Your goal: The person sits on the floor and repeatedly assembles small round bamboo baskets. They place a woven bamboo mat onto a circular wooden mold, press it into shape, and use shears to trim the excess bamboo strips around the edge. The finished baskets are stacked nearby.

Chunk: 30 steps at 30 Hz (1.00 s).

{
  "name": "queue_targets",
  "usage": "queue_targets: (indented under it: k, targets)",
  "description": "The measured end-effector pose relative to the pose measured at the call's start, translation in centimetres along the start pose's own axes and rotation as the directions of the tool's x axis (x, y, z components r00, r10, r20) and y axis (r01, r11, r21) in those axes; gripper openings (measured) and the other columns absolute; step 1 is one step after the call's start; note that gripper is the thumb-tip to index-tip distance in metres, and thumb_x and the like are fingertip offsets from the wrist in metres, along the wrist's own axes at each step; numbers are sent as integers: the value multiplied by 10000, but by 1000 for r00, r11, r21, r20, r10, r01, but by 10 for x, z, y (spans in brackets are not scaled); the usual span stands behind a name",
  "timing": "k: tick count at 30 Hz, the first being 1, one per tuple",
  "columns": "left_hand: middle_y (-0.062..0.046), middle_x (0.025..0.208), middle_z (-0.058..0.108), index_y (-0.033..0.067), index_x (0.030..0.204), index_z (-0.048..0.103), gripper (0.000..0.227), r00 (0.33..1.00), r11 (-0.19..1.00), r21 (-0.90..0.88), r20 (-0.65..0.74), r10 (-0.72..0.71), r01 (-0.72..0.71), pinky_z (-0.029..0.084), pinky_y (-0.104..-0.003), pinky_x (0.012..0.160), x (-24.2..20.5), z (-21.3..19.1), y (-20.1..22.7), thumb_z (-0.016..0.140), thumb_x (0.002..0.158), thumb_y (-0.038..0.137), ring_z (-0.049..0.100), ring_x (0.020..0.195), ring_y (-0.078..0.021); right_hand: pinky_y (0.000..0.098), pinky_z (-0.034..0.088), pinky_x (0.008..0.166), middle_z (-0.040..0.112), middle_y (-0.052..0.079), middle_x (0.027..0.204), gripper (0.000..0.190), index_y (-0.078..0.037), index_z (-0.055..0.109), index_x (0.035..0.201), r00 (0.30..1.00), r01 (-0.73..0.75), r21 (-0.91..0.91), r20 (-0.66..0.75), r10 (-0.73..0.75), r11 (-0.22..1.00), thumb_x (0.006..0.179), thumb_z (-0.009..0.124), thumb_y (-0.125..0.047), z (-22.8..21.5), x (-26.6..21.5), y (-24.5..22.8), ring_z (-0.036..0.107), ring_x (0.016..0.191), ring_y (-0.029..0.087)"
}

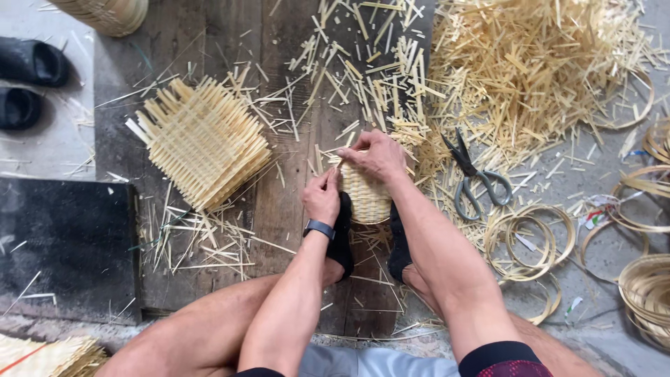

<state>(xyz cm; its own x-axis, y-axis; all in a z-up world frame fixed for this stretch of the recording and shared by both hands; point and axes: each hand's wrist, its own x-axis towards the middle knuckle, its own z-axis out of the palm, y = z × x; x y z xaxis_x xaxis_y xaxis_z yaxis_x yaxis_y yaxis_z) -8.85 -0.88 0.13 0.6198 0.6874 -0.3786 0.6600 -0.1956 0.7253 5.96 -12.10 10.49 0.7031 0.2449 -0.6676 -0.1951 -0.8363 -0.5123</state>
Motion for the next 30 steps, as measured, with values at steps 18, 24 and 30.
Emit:
queue_targets:
  k: [18, 24, 30]
  targets:
    - [-80, 1036, 778, 27, 1165, 725, 408, 850, 879, -441, 379, 366, -181, 616, -293, 825, 6, -38, 90, 827, 773, 76, 750, 906, -155, 458, 499, 980, 685, 139, 1164, 302, -120, 780, 1110, 907, 197, -553, -211, -364, 810, 990, 687, -381, -193, -105, 115, 647, 1115, 315]
    - [-103, 889, 696, 72, 957, 672, 206, 483, 471, 138, 413, 772, -871, 491, -443, 845, -64, -30, 106, 746, 770, 31, 664, 884, -301, 471, 521, 897, 694, 114, 1157, 304, -154, 780, 1089, 958, 119, -599, -141, -250, 792, 914, 688, -385, -198, -176, 118, 663, 1035, 315]
    - [-84, 924, 659, 107, 922, 624, 158, 408, 290, 299, 504, 761, -909, 485, -429, 955, -98, -26, 22, 696, 795, 48, 644, 1021, -286, 427, 521, 944, 711, 144, 1132, 461, -63, 686, 1197, 778, 553, -265, -175, -603, 790, 841, 806, -331, -80, -132, 114, 665, 1075, 304]
